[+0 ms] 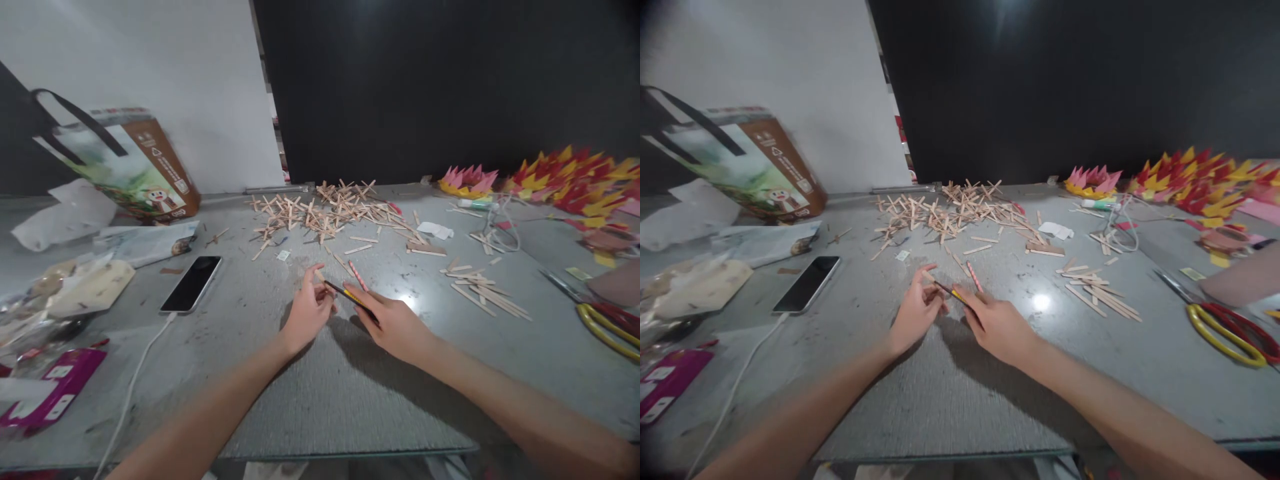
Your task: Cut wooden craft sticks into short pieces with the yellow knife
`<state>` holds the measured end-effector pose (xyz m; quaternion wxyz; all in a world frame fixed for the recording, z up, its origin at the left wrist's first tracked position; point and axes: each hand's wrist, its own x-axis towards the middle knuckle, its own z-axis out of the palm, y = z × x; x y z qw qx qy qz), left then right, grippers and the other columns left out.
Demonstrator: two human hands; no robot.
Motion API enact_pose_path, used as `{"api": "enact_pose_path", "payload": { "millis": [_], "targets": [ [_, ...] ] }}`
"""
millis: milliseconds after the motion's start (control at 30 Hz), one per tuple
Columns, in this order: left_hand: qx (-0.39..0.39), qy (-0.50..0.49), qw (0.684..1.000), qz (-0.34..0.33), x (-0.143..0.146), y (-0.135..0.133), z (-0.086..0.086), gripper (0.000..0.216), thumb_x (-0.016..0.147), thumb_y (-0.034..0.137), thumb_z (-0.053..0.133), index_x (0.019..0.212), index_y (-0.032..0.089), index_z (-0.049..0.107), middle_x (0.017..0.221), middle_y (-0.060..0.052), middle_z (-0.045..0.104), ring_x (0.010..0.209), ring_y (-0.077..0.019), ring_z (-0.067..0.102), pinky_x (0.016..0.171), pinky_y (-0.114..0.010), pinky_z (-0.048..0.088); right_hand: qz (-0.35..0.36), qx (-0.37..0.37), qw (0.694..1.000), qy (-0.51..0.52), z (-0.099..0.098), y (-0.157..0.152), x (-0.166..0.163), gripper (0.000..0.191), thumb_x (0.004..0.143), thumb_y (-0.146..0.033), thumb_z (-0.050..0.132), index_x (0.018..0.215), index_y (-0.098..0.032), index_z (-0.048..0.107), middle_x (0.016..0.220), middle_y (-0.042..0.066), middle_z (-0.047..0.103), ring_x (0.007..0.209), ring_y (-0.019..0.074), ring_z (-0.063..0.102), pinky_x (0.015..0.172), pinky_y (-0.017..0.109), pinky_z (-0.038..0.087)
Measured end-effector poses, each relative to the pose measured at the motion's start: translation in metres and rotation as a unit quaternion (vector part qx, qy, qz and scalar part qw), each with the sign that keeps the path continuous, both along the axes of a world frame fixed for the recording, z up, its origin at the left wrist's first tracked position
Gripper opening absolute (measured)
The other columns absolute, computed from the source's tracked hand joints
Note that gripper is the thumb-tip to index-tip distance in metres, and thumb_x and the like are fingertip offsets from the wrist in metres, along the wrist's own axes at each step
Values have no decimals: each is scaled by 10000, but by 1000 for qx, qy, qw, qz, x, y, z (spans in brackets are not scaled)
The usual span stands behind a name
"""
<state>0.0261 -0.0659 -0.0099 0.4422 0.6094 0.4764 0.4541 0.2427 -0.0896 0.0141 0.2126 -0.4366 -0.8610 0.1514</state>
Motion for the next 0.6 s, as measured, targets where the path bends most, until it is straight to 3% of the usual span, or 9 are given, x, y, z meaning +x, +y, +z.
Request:
{"api": "enact_pose_path", "payload": {
  "millis": [100, 200, 300, 600],
  "targets": [
    [28, 16, 999, 10, -3, -1, 4, 357, 985, 259, 537, 1331, 223, 457, 978, -36, 705, 637, -128, 679, 654, -272, 549, -20, 28, 999, -1, 0, 4, 3, 502, 1060, -221, 448, 1559, -279, 462, 1230, 98, 724, 894, 215, 738, 779, 304, 528],
    [97, 105, 989, 46, -8, -1, 10, 193, 1034, 341, 509, 1154, 208, 581, 1004, -57, 721, 760, -154, 694, 766, -296, 539, -26, 46, 999, -6, 1, 7, 6, 485, 1055, -208, 460, 1532, -282, 504, 1140, 88, 726, 804, 185, 711, 727, 277, 502],
    [122, 184, 973, 69, -13, -1, 15, 252, 1060, 412, 491, 1050, 215, 648, 896, -32, 736, 802, -171, 690, 795, -291, 500, -25, 55, 998, -8, -1, 8, 6, 488, 1048, -206, 472, 1528, -286, 513, 1101, 82, 718, 781, 175, 697, 722, 269, 493],
    [117, 233, 961, 86, -17, 0, 15, 258, 1062, 433, 484, 1043, 217, 622, 881, -37, 754, 774, -187, 692, 720, -282, 456, -25, 57, 998, -18, 1, 6, 4, 478, 1046, -203, 468, 1512, -285, 528, 1118, 85, 709, 828, 187, 711, 751, 283, 500]
  ]
}}
